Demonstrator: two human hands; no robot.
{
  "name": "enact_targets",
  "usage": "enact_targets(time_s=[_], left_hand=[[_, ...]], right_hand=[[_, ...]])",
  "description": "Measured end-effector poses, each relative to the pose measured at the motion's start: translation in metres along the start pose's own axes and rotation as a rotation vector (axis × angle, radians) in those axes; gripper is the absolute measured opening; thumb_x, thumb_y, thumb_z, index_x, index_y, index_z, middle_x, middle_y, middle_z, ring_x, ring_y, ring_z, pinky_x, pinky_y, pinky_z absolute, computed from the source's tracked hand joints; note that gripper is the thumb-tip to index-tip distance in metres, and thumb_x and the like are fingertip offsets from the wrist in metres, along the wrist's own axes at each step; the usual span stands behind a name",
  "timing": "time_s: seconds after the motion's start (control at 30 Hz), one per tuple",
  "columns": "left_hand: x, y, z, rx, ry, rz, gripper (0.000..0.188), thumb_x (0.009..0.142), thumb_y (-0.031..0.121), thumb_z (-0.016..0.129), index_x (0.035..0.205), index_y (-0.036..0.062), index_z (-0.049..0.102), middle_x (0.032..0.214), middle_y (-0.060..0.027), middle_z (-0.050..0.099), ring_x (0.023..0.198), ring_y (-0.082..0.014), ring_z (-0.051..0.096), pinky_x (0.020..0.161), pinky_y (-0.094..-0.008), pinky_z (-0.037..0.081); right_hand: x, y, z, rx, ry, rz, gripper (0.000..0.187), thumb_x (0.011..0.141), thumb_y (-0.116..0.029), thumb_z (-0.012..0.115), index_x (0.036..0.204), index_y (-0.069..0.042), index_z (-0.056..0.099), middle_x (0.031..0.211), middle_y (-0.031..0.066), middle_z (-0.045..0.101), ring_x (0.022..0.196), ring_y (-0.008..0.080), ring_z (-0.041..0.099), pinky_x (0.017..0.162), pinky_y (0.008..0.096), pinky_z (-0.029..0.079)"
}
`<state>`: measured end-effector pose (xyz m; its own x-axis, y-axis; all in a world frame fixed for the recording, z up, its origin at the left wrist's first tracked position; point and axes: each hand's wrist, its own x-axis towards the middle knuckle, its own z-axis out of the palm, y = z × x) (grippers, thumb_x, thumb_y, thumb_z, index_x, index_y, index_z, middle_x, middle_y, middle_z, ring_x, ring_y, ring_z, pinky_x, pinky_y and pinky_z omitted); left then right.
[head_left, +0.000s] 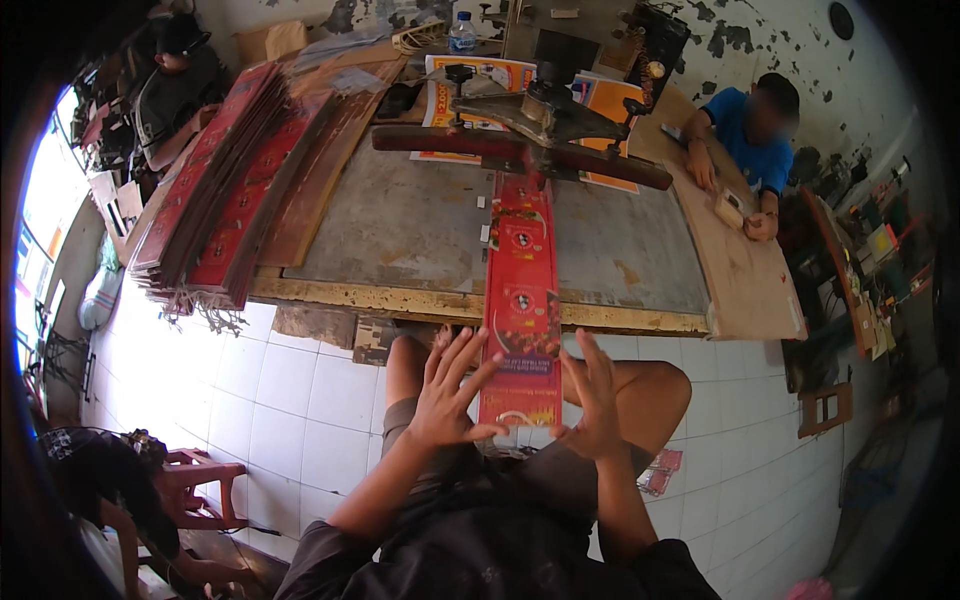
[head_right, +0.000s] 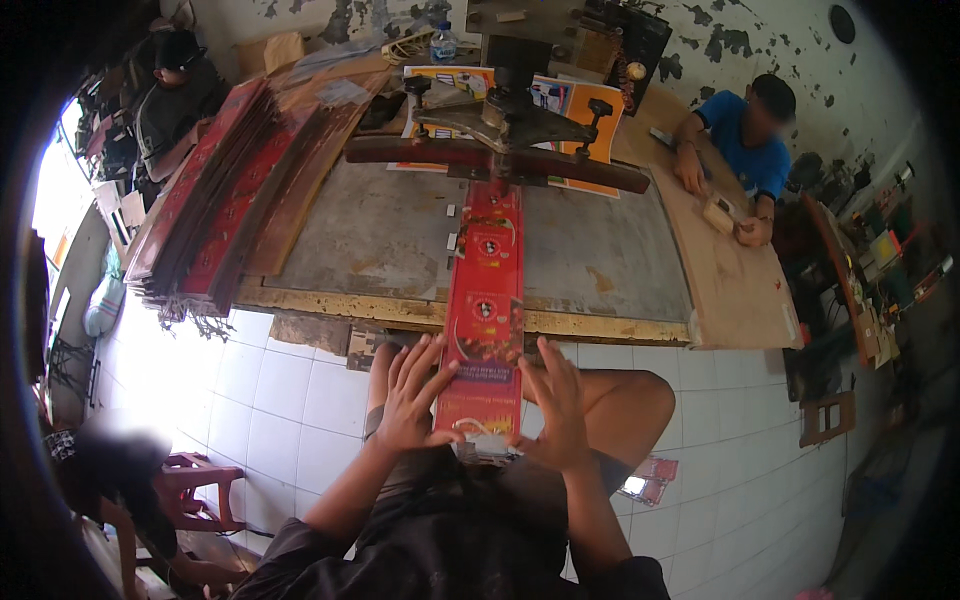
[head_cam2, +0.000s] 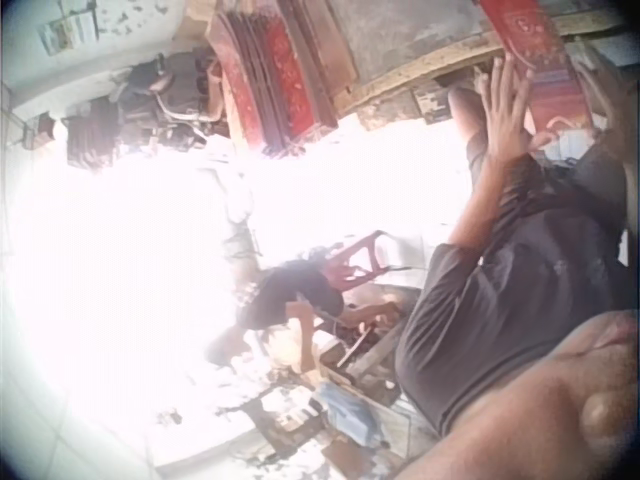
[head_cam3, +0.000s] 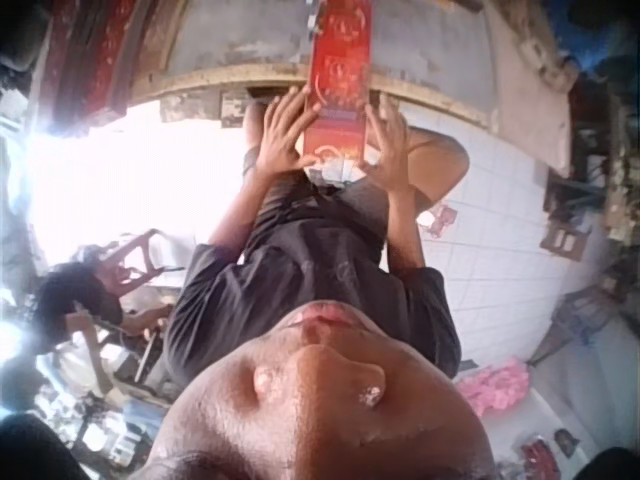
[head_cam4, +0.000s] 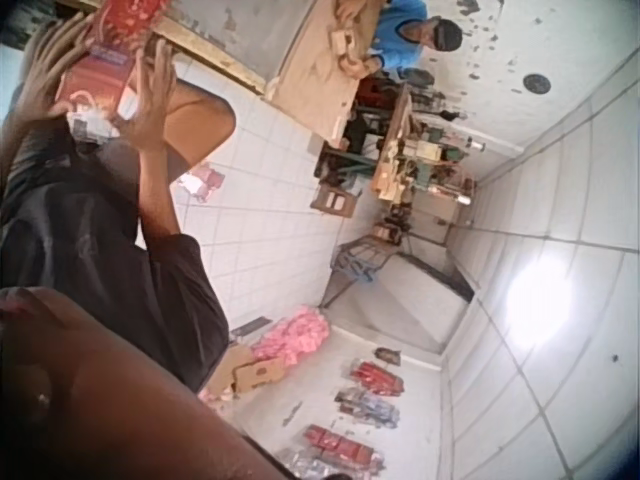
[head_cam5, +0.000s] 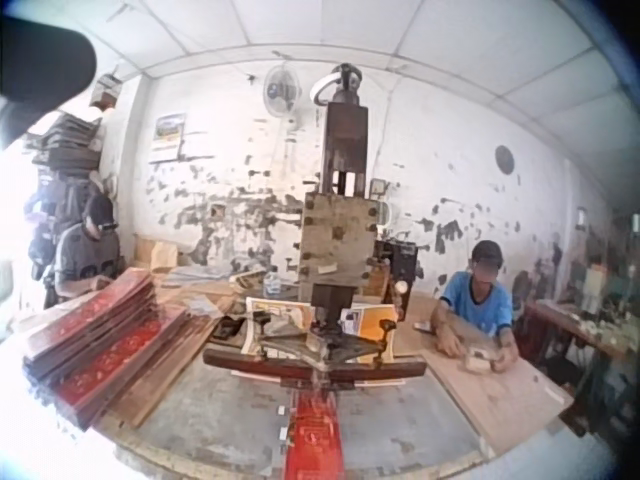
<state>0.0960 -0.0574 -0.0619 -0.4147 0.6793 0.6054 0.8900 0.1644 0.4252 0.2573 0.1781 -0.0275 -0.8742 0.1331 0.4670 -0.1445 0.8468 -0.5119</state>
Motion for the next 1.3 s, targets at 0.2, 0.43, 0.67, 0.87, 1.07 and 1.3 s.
enact_targets(time_s=[0.2,0.43,0.67,0.87,1.07,1.3], left_hand=[[0.043,-0.022,0.001,0.136,-0.080,-0.069,0.100,0.086,0.083,0.070,0.159,0.0160,0.057,0.176,-0.0163,0.040,0.166,-0.0387,0.030,0.133,-0.0611,0.016],[0.044,-0.034,0.013,0.187,-0.043,-0.092,0.103,0.081,0.090,0.068,0.155,0.0181,0.061,0.174,-0.0108,0.045,0.164,-0.0357,0.036,0.131,-0.0627,0.018],[0.041,-0.039,0.032,0.150,0.099,-0.091,0.104,0.080,0.096,0.062,0.146,0.0165,0.069,0.165,-0.0105,0.057,0.156,-0.0346,0.046,0.131,-0.0563,0.016],[0.045,-0.038,0.031,0.181,0.115,-0.054,0.103,0.085,0.096,0.056,0.143,0.0120,0.068,0.161,-0.0150,0.060,0.149,-0.0383,0.050,0.128,-0.0562,0.018],[0.047,-0.037,0.032,0.171,0.146,-0.071,0.099,0.082,0.096,0.060,0.140,0.0167,0.073,0.160,-0.0098,0.062,0.149,-0.0322,0.052,0.131,-0.0522,0.016],[0.047,-0.039,0.032,0.203,0.146,-0.038,0.102,0.085,0.096,0.057,0.139,0.0119,0.070,0.158,-0.0146,0.062,0.146,-0.0365,0.053,0.125,-0.0541,0.023]], right_hand=[[0.045,0.028,-0.003,-0.129,0.025,0.003,0.102,0.098,-0.086,0.052,0.166,-0.010,0.049,0.175,0.0180,0.040,0.165,0.0422,0.031,0.130,0.0680,0.017],[0.051,0.037,0.005,-0.120,0.009,0.006,0.108,0.093,-0.094,0.045,0.165,-0.013,0.052,0.173,0.0152,0.046,0.164,0.0381,0.036,0.131,0.0657,0.018],[0.048,0.040,0.010,-0.238,-0.001,0.032,0.115,0.089,-0.101,0.040,0.162,-0.014,0.055,0.172,0.0108,0.048,0.162,0.0359,0.040,0.129,0.0647,0.022],[0.048,0.048,0.016,-0.203,0.048,0.014,0.115,0.089,-0.101,0.040,0.161,-0.013,0.056,0.169,0.0101,0.053,0.160,0.0354,0.043,0.127,0.0628,0.024],[0.049,0.048,0.017,-0.193,0.054,0.015,0.115,0.091,-0.100,0.038,0.159,-0.010,0.058,0.168,0.0093,0.055,0.159,0.0357,0.044,0.126,0.0619,0.024],[0.049,0.048,0.017,-0.194,0.050,0.019,0.114,0.091,-0.099,0.038,0.158,-0.010,0.059,0.167,0.0087,0.055,0.159,0.0343,0.045,0.126,0.0612,0.024]])
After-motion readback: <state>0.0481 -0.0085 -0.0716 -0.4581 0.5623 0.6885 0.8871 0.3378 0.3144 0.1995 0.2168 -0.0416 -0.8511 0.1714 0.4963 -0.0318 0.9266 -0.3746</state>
